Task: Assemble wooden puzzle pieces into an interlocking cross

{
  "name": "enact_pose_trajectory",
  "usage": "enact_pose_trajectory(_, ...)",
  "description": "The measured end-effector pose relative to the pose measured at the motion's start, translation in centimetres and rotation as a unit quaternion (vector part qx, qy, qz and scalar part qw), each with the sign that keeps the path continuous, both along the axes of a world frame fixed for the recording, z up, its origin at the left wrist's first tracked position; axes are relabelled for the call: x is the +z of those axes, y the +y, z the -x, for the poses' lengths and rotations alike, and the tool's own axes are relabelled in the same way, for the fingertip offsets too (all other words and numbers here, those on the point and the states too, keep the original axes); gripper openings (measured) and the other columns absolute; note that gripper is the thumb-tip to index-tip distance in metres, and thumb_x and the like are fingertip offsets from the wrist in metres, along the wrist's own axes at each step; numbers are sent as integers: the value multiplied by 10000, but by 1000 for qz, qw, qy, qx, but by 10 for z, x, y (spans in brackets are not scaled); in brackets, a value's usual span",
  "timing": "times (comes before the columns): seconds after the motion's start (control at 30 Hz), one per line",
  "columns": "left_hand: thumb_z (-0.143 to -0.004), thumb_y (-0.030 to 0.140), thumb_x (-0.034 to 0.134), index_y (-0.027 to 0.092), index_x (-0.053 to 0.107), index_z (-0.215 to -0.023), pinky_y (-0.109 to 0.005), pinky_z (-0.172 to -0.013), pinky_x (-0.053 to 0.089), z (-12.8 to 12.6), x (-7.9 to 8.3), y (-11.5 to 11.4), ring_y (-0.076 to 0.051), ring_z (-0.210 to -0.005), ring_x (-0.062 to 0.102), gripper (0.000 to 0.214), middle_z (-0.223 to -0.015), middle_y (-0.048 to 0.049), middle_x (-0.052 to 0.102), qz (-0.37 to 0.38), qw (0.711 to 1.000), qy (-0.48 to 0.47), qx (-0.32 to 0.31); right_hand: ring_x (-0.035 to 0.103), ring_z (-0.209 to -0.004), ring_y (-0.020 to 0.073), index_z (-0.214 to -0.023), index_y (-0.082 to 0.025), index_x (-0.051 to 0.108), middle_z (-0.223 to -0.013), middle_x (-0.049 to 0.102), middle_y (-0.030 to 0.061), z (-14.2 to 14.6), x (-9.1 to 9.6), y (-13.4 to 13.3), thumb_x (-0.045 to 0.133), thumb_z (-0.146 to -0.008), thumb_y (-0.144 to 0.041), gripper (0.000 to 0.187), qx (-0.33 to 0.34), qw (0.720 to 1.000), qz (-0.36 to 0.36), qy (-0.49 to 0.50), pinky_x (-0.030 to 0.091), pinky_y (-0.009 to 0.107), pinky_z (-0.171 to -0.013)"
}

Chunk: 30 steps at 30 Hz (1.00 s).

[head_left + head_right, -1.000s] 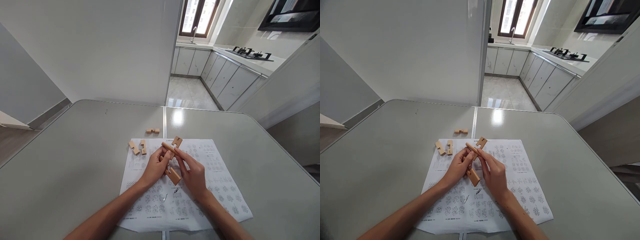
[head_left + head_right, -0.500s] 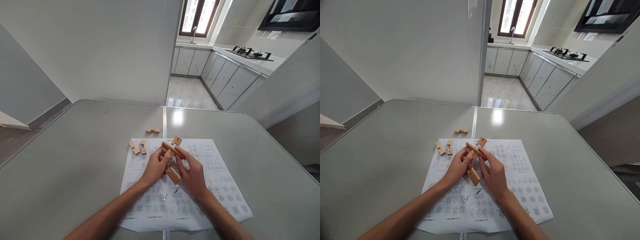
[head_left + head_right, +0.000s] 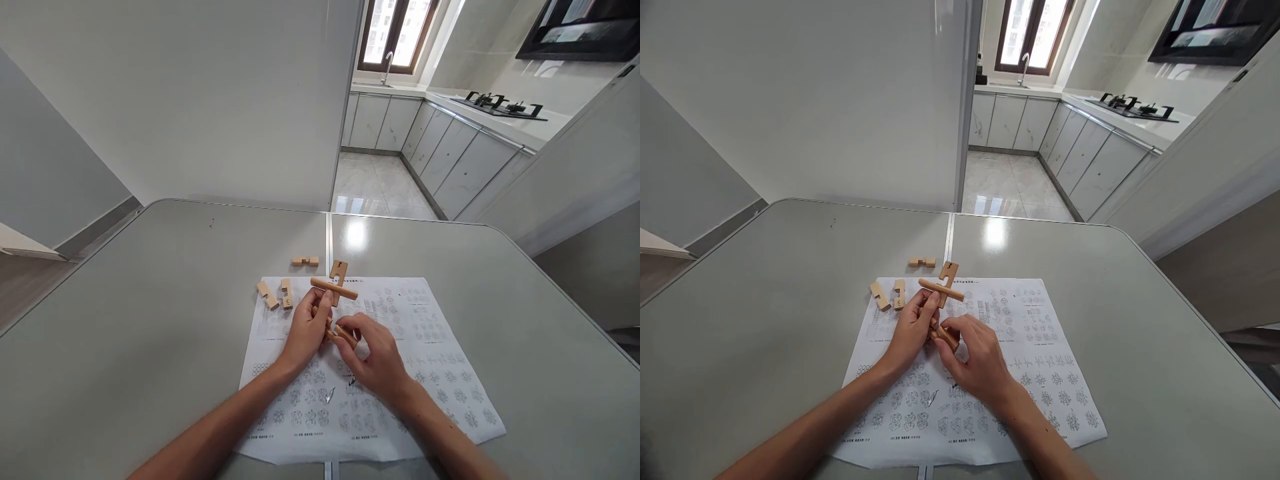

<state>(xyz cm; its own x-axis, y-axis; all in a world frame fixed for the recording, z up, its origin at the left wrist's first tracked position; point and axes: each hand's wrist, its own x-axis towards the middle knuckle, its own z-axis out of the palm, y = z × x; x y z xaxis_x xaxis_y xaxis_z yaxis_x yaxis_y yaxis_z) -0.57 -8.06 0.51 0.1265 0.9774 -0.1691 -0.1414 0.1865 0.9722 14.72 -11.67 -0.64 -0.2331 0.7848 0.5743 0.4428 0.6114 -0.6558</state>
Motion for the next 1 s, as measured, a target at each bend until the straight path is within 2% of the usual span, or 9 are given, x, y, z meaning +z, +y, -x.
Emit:
enact_pose_trajectory(0.17, -943, 635, 618, 220, 531, -868, -180, -434, 361, 0, 0, -1, -82, -492, 386, 430, -644, 80, 425, -7, 1000, -10, -9, 459, -539, 122, -1036, -230, 619, -675, 579, -40, -1, -1, 0, 588, -1013, -238, 39, 3, 992, 116, 41, 394, 263, -535)
enact_pose_trajectory(0.3, -970, 566, 604, 203, 549, -824, -184, -536, 423, 3, 1, 1, -96, -620, 473, 396, -755, 36, 509, -43, 998, -2, 39, 475, -565, 135, -1035, -230, 671, -645, 521, -45, -7, 4, 1, 584, -1026, -343, 143, 10, 962, 235, 137, 385, 271, -544)
enact_pose_trajectory(0.4, -985, 518, 596, 195, 568, -815, -195, -638, 462, 4, -2, 4, -110, -701, 541, 366, -782, 19, 561, -60, 996, 7, 63, 448, -517, 125, -1039, -231, 685, -605, 488, -62, -12, 9, 5, 638, -999, -420, 199, 42, 908, 324, 261, 373, 272, -525)
enact_pose_trajectory(0.5, -985, 512, 610, 194, 574, -838, -235, -718, 522, 3, -3, 6, -121, -711, 615, 352, -797, 15, 604, -60, 997, -12, 48, 340, -465, 100, -1013, -238, 680, -539, 412, -91, -19, 15, 9, 707, -951, -435, 208, 69, 831, 377, 403, 313, 257, -488)
enact_pose_trajectory(0.6, -992, 536, 600, 193, 580, -937, -277, -675, 566, 0, 1, 3, -124, -645, 671, 349, -958, -29, 689, -57, 998, -15, 5, 273, -469, 91, -947, -243, 672, -562, 376, -91, -28, 19, 14, 741, -924, -418, 190, 82, 757, 385, 521, 319, 247, -469)
enact_pose_trajectory(0.67, -993, 560, 592, 195, 571, -1010, -268, -581, 551, -2, 5, 0, -122, -576, 676, 366, -1008, -52, 709, -51, 998, 7, -20, 257, -484, 95, -935, -250, 671, -602, 355, -85, -33, 18, 17, 746, -924, -403, 171, 72, 733, 363, 571, 348, 241, -464)
enact_pose_trajectory(0.77, -1001, 568, 576, 202, 555, -1063, -257, -534, 531, -2, 9, -4, -123, -540, 669, 372, -955, -37, 700, -56, 997, 29, -50, 217, -495, 111, -983, -275, 679, -647, 304, -79, -41, 13, 24, 744, -922, -403, 156, 48, 731, 324, 598, 342, 244, -437)
enact_pose_trajectory(0.93, -1008, 550, 570, 208, 589, -1035, -238, -547, 460, 1, 10, -5, -98, -538, 542, 343, -770, 31, 576, -75, 992, 55, -80, 155, -515, 138, -950, -290, 655, -699, 231, -74, -46, 3, 31, 663, -965, -476, 187, 23, 786, 311, 534, 308, 271, -433)
enact_pose_trajectory(1.0, -1005, 548, 576, 205, 600, -981, -237, -566, 429, 2, 12, -4, -105, -572, 491, 345, -737, 32, 540, -81, 990, 70, -92, 142, -521, 136, -923, -285, 636, -708, 220, -73, -44, 3, 32, 644, -977, -495, 217, 24, 791, 329, 516, 304, 270, -446)
